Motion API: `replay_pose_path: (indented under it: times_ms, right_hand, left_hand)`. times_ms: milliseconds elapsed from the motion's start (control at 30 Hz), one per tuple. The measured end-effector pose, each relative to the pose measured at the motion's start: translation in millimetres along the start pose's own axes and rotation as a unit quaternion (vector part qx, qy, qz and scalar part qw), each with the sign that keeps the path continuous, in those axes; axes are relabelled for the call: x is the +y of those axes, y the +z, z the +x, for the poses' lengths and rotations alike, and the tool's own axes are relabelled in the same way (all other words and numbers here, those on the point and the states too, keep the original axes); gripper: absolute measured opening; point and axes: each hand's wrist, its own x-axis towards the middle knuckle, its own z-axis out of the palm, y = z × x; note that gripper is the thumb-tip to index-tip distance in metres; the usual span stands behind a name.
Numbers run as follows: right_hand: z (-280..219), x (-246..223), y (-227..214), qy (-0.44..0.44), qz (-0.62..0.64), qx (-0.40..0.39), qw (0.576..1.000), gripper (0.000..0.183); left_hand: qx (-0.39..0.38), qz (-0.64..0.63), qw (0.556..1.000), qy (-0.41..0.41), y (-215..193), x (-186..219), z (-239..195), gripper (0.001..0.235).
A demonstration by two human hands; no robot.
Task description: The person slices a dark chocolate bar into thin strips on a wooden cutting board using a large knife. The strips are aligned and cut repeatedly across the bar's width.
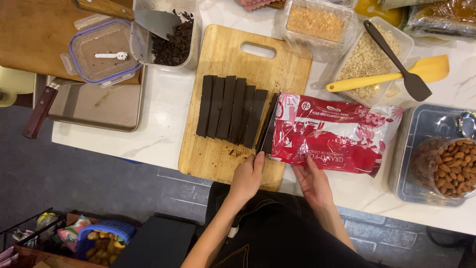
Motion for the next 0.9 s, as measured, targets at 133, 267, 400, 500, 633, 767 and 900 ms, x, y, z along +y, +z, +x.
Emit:
replay_pose_path:
  times_ms: [133, 267, 400, 500, 633, 767, 900]
  right_hand:
    - [-6.2, 2.6, -16.0, 0.015, -0.040, -0.001, 0.999, 0.034]
    - [-6.9, 4.9, -37.4, 0.031, -0.055, 0.016, 0.998, 0.036]
    - [-11.2, 5.0, -48.1, 0.058, -0.049, 0.051, 0.996, 0.029]
    - [-42.1, -3.6, -40.9, -0.084, -0.163, 0.026, 0.983, 0.027]
    - [-68.9, -55.8, 11.6, -0.420, -0.318, -0.111, 0.843, 0.016]
    - [-8.3, -117.0, 128.2, -0.642, -0.495, -0.219, 0.542, 0.038]
    - [55.0, -109.4, 234.9, -0.549, -0.656, -0.330, 0.399, 0.057]
  left_hand:
    - [-0.004, -0.005, 1.000, -0.007, -0.7, 3.5, -1.4, 0.062]
    - [-0.025, 0.007, 0.999, -0.043, 0.5, 5.5, -2.3, 0.062]
    - [0.004, 0.022, 1.000, -0.008, 1.7, 7.6, -1.5, 0.063]
    - [0.000, 0.038, 0.999, -0.025, 1.0, 8.1, 0.8, 0.064]
    - [0.022, 0.050, 0.998, -0.016, 5.6, 7.2, 1.9, 0.063]
    - [0.015, 0.052, 0.998, -0.043, 9.3, 7.7, 4.1, 0.063]
    - [0.033, 0.050, 0.998, -0.020, 10.5, 9.8, 5.6, 0.063]
